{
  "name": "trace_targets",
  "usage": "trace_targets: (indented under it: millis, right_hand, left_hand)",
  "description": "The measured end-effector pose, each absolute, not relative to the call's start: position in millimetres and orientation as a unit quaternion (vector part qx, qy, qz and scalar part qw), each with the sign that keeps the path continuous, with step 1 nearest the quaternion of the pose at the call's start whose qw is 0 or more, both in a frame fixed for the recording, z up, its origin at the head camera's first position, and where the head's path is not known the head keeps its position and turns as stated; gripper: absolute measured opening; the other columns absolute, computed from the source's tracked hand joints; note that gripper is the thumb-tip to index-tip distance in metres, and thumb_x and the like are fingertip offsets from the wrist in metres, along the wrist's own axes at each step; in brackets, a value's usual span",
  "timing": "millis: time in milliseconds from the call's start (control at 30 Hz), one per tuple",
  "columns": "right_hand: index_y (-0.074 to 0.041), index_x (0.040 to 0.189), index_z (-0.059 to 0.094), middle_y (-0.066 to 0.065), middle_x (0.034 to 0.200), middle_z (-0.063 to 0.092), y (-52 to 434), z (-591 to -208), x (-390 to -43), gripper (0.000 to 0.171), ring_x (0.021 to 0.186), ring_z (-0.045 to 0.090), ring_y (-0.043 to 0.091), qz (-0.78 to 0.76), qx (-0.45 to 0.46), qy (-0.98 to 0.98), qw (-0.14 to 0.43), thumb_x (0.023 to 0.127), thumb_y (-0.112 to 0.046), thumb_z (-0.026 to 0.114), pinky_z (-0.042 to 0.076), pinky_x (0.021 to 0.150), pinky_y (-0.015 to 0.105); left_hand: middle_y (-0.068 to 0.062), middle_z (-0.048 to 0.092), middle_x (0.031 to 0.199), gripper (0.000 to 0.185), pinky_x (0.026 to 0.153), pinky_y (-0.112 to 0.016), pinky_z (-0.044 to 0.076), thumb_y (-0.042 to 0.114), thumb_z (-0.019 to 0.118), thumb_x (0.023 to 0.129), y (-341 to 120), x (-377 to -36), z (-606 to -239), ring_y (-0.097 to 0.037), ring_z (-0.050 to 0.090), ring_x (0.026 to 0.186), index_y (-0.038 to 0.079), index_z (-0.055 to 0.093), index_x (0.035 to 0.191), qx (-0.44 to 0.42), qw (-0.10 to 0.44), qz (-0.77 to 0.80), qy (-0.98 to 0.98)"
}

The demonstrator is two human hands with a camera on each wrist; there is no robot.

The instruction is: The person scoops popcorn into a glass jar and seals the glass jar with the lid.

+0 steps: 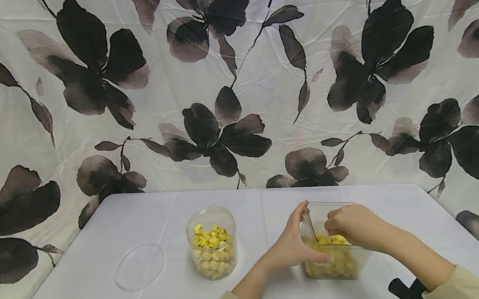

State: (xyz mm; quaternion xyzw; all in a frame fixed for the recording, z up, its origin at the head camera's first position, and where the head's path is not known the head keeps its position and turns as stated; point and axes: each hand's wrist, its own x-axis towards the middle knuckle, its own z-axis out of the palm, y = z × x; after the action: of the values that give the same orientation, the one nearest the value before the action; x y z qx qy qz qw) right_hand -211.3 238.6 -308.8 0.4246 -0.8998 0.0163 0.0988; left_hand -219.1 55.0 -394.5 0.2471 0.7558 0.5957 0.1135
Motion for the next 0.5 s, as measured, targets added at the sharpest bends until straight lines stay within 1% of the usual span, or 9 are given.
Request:
trace_targets:
  millis: [100,133,233,333,433,500]
  right_hand:
    - [-0.021,0.057,0.040,-0.015,0.062,0.024,250,-308,-217,0.042,0.056,0.021,0.000,0.029,0.436,-0.898,0.062,0.075,-0.002,0.072,0.024,0.051,0.019]
    - [-0.021,0.057,0.039,-0.014,0.062,0.024,253,-306,-219,0.042,0.057,0.021,0.000,0.033,0.438,-0.897,0.050,0.076,-0.001,0.071,0.023,0.051,0.019]
    - [-0.019,0.058,0.044,-0.015,0.062,0.028,259,-302,-223,0.037,0.056,0.024,0.000,0.050,0.437,-0.898,0.008,0.078,-0.002,0.069,0.026,0.052,0.019]
    - [-0.017,0.060,0.052,-0.016,0.060,0.034,262,-300,-224,0.030,0.056,0.029,-0.001,0.088,0.415,-0.905,-0.033,0.080,0.000,0.067,0.029,0.053,0.020]
    - [-0.015,0.059,0.051,-0.016,0.059,0.032,262,-302,-221,0.031,0.055,0.029,-0.001,0.134,0.394,-0.907,-0.055,0.083,0.002,0.063,0.027,0.051,0.020]
    - [-0.015,0.059,0.049,-0.016,0.058,0.031,261,-303,-219,0.033,0.053,0.028,-0.002,0.164,0.391,-0.903,-0.068,0.084,0.004,0.060,0.027,0.049,0.020]
  left_hand:
    - [0.008,0.027,0.139,0.118,0.096,-0.036,0.036,0.024,0.089,0.060,56,-218,-395,-0.016,0.029,0.126,0.036,0.010,0.147,0.255,0.108,0.590,0.758]
    - [0.008,0.027,0.138,0.118,0.094,-0.035,0.038,0.023,0.089,0.060,56,-218,-395,-0.016,0.030,0.125,0.035,0.011,0.147,0.255,0.108,0.591,0.758]
    - [0.007,0.028,0.138,0.118,0.094,-0.035,0.038,0.023,0.089,0.059,56,-218,-394,-0.017,0.030,0.126,0.035,0.011,0.147,0.254,0.106,0.593,0.757]
    - [0.008,0.028,0.138,0.118,0.096,-0.036,0.037,0.022,0.089,0.058,55,-219,-394,-0.016,0.030,0.127,0.035,0.011,0.146,0.250,0.109,0.596,0.755]
    - [0.008,0.027,0.138,0.118,0.098,-0.037,0.035,0.022,0.089,0.059,55,-220,-395,-0.017,0.029,0.128,0.036,0.011,0.146,0.250,0.110,0.595,0.756]
    - [0.005,0.028,0.139,0.118,0.099,-0.039,0.035,0.022,0.089,0.059,55,-221,-395,-0.019,0.029,0.128,0.034,0.011,0.147,0.253,0.107,0.597,0.753]
